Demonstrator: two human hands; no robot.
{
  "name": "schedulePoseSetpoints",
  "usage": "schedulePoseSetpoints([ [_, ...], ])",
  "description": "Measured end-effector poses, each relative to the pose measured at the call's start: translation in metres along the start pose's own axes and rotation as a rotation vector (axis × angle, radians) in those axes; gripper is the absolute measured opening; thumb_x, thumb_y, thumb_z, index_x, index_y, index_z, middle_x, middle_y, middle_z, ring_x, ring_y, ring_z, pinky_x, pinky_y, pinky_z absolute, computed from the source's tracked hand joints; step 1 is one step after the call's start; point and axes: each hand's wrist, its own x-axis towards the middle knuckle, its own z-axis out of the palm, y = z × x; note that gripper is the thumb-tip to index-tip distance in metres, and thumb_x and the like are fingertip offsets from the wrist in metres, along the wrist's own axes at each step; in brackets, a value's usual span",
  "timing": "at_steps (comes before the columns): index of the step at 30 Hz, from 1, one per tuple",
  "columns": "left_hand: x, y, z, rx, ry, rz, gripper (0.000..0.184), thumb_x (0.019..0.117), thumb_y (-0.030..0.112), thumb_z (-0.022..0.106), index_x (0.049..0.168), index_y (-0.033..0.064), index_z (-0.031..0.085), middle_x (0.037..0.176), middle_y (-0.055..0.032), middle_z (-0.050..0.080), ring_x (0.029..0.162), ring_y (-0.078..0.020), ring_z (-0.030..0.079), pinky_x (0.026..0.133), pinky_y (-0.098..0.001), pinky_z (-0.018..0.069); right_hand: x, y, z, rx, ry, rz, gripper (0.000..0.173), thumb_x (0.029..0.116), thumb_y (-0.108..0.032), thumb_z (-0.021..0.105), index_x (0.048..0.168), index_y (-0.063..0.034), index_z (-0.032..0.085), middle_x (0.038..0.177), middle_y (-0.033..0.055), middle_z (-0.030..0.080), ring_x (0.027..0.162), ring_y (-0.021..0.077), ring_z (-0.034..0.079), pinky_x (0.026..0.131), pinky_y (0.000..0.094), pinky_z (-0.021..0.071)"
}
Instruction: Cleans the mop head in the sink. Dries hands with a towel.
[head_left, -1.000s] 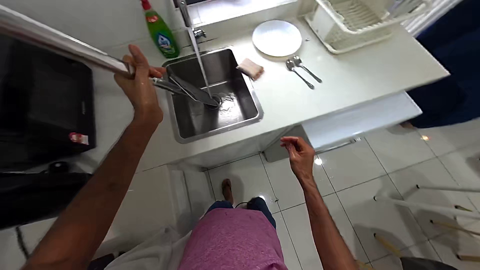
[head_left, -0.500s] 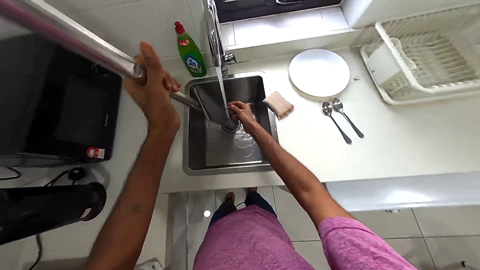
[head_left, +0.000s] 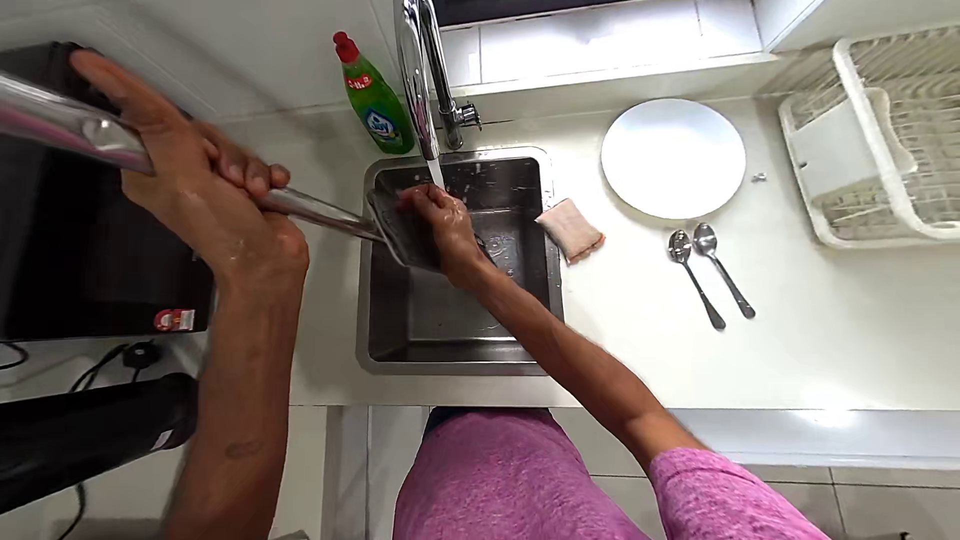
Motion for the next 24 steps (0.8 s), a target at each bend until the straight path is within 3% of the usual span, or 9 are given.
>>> schedulePoseSetpoints([
  [3, 0.008, -0.013, 0.017, -0.001, -0.101, -0.013, 0.048, 0.1141, 0.034, 0.029, 0.072, 0.0165, 0.042, 0.051, 0.0054, 0.038, 0.042, -0.009, 0.043, 0.046, -0.0247, 0.0484, -0.036, -0.02, 0.004, -0.431, -0.065, -0.361, 0.03, 0.1036, -0.006, 0.049, 0.125, 0.0012, 0.069, 0.136, 0.0137, 0.064, 0.129, 0.0219, 0.058, 0.11, 0.0381, 0.0474],
  [6, 0.013, -0.029, 0.033, -0.04, -0.151, -0.029, 0.049, 0.1138, 0.034, 0.031, 0.069, 0.0169, 0.041, 0.049, 0.0059, 0.038, 0.04, -0.0085, 0.043, 0.045, -0.0248, 0.0481, -0.053, -0.013, 0.005, -0.723, -0.037, -0.476, 0.045, 0.1078, -0.019, 0.042, 0.146, 0.0007, 0.055, 0.16, 0.0152, 0.044, 0.15, 0.0304, 0.038, 0.124, 0.0493, 0.0306],
  [8, 0.019, -0.036, 0.038, -0.062, -0.22, -0.045, 0.047, 0.1139, 0.033, 0.031, 0.071, 0.0167, 0.042, 0.049, 0.0053, 0.038, 0.04, -0.0091, 0.042, 0.044, -0.0254, 0.0477, -0.037, -0.003, 0.005, -0.785, 0.007, -0.483, 0.053, 0.1098, -0.029, 0.036, 0.151, 0.0008, 0.049, 0.162, 0.0171, 0.041, 0.152, 0.0338, 0.034, 0.124, 0.0548, 0.0255],
  [10, 0.023, -0.04, 0.037, -0.059, -0.333, -0.052, 0.041, 0.1137, 0.029, 0.032, 0.076, 0.0169, 0.042, 0.052, 0.0053, 0.038, 0.042, -0.0096, 0.041, 0.046, -0.026, 0.0475, -0.01, -0.003, 0.004, -0.712, 0.079, -0.474, 0.05, 0.1095, -0.029, 0.038, 0.142, 0.0034, 0.057, 0.151, 0.0222, 0.053, 0.146, 0.0352, 0.044, 0.12, 0.056, 0.0313],
  [12, 0.025, -0.042, 0.037, -0.066, -0.426, -0.029, 0.038, 0.1132, 0.026, 0.033, 0.078, 0.0171, 0.042, 0.054, 0.0052, 0.037, 0.043, -0.0102, 0.039, 0.046, -0.0266, 0.0459, 0.011, -0.003, -0.008, -0.596, 0.083, -0.398, 0.048, 0.1093, -0.027, 0.037, 0.14, 0.0043, 0.057, 0.154, 0.0232, 0.048, 0.149, 0.0323, 0.039, 0.122, 0.0531, 0.0285],
  [15, 0.023, -0.041, 0.031, -0.07, -0.468, 0.036, 0.036, 0.1129, 0.022, 0.03, 0.081, 0.0155, 0.043, 0.053, 0.0037, 0.037, 0.042, -0.0112, 0.039, 0.045, -0.0264, 0.0446, 0.021, 0.045, -0.046, -0.606, 0.068, -0.282, 0.056, 0.1116, -0.03, 0.027, 0.157, 0.0001, 0.038, 0.167, 0.0149, 0.031, 0.157, 0.0247, 0.025, 0.128, 0.0531, 0.018],
  [20, 0.032, -0.06, -0.014, -0.012, -0.506, 0.091, 0.042, 0.1094, 0.026, 0.025, 0.073, 0.0181, 0.044, 0.058, 0.0048, 0.043, 0.049, -0.0091, 0.046, 0.049, -0.0216, 0.045, 0.014, 0.189, -0.15, -0.694, 0.279, 0.128, 0.059, 0.1124, -0.035, 0.021, 0.159, -0.0026, 0.036, 0.167, 0.0163, 0.033, 0.156, 0.0278, 0.028, 0.128, 0.0517, 0.0207],
  [22, 0.034, -0.065, -0.02, -0.003, -0.447, 0.116, 0.044, 0.1094, 0.029, 0.02, 0.072, 0.0177, 0.041, 0.056, 0.0047, 0.04, 0.046, -0.0099, 0.044, 0.047, -0.0226, 0.0433, 0.025, 0.218, -0.176, -0.719, 0.338, 0.301, 0.059, 0.113, -0.036, 0.021, 0.16, -0.0021, 0.033, 0.168, 0.0174, 0.029, 0.157, 0.0309, 0.024, 0.128, 0.0541, 0.0173],
  [24, 0.032, -0.066, -0.022, 0.014, -0.38, 0.146, 0.045, 0.1094, 0.028, 0.019, 0.072, 0.0169, 0.04, 0.054, 0.0042, 0.038, 0.044, -0.0113, 0.043, 0.045, -0.024, 0.0428, 0.038, 0.219, -0.177, -0.713, 0.474, 0.49, 0.057, 0.113, -0.037, 0.025, 0.156, -0.0031, 0.042, 0.164, 0.0165, 0.038, 0.154, 0.0312, 0.031, 0.126, 0.0551, 0.0228],
])
